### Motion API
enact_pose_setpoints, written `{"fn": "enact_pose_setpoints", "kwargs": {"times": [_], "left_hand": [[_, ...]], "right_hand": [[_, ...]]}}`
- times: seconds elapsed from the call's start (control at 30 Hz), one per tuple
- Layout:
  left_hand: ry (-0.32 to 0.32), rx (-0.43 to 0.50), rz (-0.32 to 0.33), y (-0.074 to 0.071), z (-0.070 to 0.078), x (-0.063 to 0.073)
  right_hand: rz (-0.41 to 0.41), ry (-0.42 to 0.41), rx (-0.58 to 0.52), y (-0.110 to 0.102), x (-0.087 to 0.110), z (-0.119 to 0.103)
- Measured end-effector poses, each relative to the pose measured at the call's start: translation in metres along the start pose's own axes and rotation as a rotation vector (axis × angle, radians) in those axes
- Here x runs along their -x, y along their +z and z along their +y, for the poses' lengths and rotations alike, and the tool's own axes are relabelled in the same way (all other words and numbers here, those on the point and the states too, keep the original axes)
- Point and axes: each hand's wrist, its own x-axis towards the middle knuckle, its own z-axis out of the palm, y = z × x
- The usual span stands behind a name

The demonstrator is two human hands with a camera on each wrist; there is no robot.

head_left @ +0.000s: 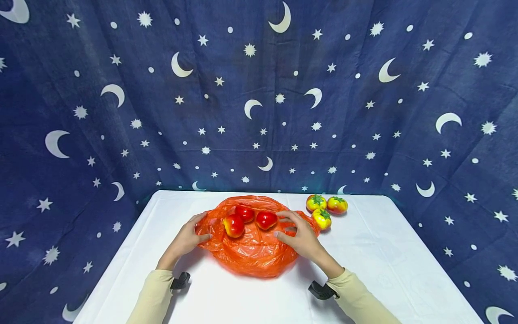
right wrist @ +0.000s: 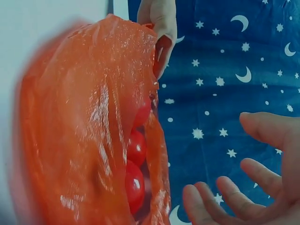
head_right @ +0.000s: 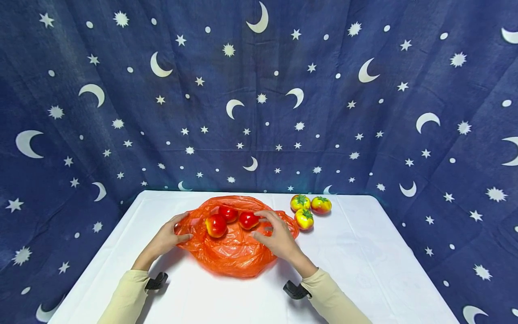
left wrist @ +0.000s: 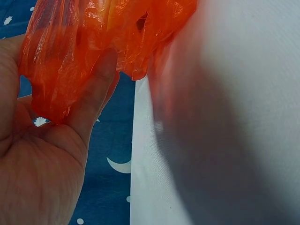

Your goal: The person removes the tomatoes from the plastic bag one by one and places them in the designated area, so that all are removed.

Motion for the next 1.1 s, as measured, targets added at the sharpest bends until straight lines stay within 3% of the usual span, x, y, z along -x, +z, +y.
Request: {"fn": "enact_pose_setpoints", "kwargs": {"times": [0.2, 0.37, 0.53, 0.9, 1.1], "left_hand": [[-0.008, 0.007, -0.008, 0.0, -0.001, 0.0], [-0.023, 0.01, -0.012, -0.001, -0.002, -0.001], [-0.028, 0.01, -0.014, -0.001, -0.003, -0.002], [-0.02, 0.002, -0.016, 0.0, -0.004, -0.002], [-0.024, -0.005, -0.014, 0.0, -0.006, -0.004]], "right_hand": [[-0.078, 0.028, -0.002, 0.016, -0.011, 0.004], [-0.096, 0.052, 0.032, 0.029, -0.023, 0.008], [-0.086, 0.101, 0.089, 0.036, -0.032, 0.011], [-0.008, 0.114, 0.204, 0.041, -0.05, 0.025], [-0.009, 0.156, 0.247, 0.041, -0.063, 0.031]]}}
